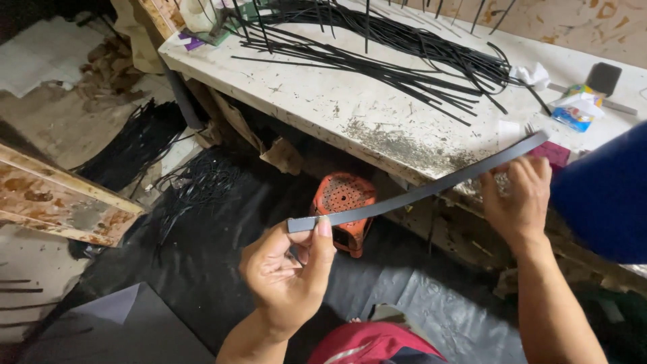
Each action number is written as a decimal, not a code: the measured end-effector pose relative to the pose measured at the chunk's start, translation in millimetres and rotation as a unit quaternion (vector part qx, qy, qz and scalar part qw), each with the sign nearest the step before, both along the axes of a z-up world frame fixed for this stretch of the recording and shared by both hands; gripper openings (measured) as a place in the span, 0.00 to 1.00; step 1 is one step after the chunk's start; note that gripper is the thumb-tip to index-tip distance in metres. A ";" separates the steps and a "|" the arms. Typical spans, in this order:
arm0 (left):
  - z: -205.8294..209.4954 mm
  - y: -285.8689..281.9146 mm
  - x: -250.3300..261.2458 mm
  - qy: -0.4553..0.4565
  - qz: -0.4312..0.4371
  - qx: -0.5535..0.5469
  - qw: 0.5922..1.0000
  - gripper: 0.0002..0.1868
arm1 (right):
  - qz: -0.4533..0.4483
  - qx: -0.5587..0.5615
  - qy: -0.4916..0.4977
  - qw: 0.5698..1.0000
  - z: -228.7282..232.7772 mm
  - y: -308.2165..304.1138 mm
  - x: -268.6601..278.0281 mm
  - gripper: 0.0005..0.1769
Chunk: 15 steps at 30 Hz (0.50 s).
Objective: The person repeatedly picks up thin black strips, rubs them on a small rectangular block, and then hangs them vertically on a wall using colorful clothespins. The process is repeated for several strips throughout the clip.
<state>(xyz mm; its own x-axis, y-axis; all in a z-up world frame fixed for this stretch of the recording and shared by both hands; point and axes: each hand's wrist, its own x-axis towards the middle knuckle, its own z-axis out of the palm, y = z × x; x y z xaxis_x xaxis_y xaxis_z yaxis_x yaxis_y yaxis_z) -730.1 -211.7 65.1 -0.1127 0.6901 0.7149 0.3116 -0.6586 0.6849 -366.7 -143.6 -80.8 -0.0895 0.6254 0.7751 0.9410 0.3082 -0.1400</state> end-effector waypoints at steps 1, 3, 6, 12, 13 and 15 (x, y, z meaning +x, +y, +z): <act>-1.0 1.8 1.4 -0.010 -0.009 -0.011 1.000 0.15 | 0.012 -0.006 0.027 1.000 15.6 5.8 -9.7 0.09; -2.4 7.3 7.2 -0.019 -0.014 -0.018 1.000 0.15 | 0.027 -0.007 0.056 0.998 37.7 23.3 -23.0 0.05; -2.9 19.6 18.0 -0.012 0.000 -0.003 1.000 0.15 | 0.049 -0.004 0.074 0.996 65.4 51.6 -41.6 0.16; -6.6 55.5 44.5 -0.041 -0.005 0.014 0.999 0.15 | 0.178 0.033 0.136 0.974 107.3 114.6 -58.7 0.19; -6.8 64.4 49.4 -0.045 0.014 0.017 0.999 0.15 | 0.190 0.034 0.148 0.970 111.7 129.2 -58.3 0.19; -3.2 80.2 61.3 -0.048 0.040 0.022 0.998 0.14 | 0.208 0.035 0.161 0.964 121.6 158.8 -54.5 0.19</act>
<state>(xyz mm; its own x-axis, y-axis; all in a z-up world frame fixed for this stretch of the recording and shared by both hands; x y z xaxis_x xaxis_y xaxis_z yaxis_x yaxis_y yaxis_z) -668.9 -131.5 62.0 -0.2357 0.6450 0.7270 0.2976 -0.6642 0.6858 -421.2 15.2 40.7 -0.0696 0.5322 0.8437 0.6457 0.6688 -0.3686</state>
